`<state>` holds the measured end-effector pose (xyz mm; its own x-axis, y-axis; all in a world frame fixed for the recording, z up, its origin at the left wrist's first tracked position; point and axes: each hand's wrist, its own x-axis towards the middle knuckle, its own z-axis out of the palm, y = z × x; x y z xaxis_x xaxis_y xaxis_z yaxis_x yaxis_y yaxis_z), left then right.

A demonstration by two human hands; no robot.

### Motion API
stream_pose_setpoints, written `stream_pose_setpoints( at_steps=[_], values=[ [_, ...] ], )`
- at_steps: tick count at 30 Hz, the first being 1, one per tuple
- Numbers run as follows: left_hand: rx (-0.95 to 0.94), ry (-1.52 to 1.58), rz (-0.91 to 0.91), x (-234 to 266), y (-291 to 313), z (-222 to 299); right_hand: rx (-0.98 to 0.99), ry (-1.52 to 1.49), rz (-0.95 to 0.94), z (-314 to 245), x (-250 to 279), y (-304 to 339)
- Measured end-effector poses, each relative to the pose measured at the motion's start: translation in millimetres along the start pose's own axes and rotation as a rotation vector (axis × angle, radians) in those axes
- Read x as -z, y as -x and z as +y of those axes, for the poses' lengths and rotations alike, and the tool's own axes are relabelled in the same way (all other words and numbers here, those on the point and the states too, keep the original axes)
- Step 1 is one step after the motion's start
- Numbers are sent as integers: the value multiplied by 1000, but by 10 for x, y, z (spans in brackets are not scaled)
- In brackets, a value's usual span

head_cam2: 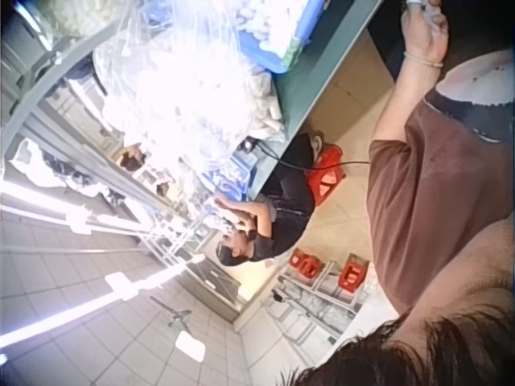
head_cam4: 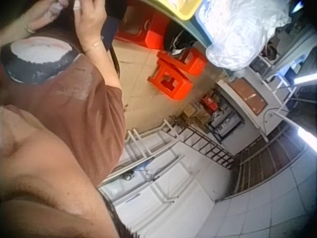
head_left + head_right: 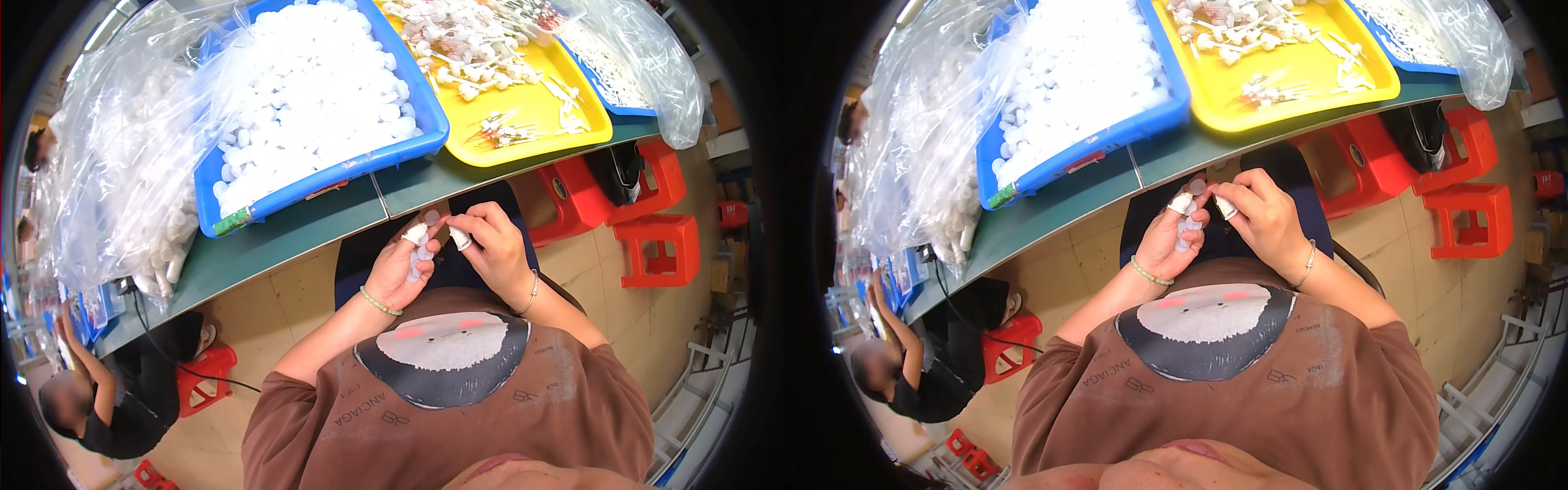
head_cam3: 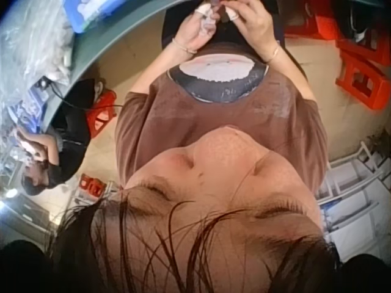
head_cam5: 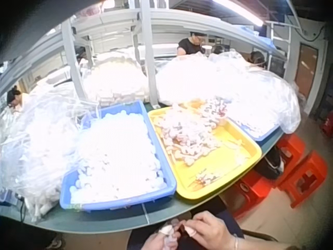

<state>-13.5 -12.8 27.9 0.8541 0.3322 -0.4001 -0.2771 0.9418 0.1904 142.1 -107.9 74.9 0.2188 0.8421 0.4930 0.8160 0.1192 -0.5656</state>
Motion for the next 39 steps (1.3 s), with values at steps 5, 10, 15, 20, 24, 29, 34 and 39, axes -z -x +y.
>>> stream_pose_setpoints(
  at_steps=[5,10,15,20,24,29,34,39],
  values=[
    [-55,-145,23,-60,-11,-29,-133,-128,-56,-57,-8,-22],
    [-119,-294,49,-87,-4,-55,-292,-219,-138,-116,-50,-37],
    [-171,-369,93,-98,-7,-64,52,-38,-92,42,-45,-52],
    [-202,-418,112,-37,-40,-79,-199,-283,-148,5,-84,20],
    [-228,-466,83,6,-44,-91,-316,-487,-228,26,-70,-2],
    [-221,-600,121,-17,-9,-104,-563,-677,-408,9,27,-52],
    [-204,-524,115,-80,-21,-124,-213,-192,-277,-69,-10,-16],
    [-205,-387,-1,-192,68,-37,38,25,5,-67,915,-555]
  ],
)
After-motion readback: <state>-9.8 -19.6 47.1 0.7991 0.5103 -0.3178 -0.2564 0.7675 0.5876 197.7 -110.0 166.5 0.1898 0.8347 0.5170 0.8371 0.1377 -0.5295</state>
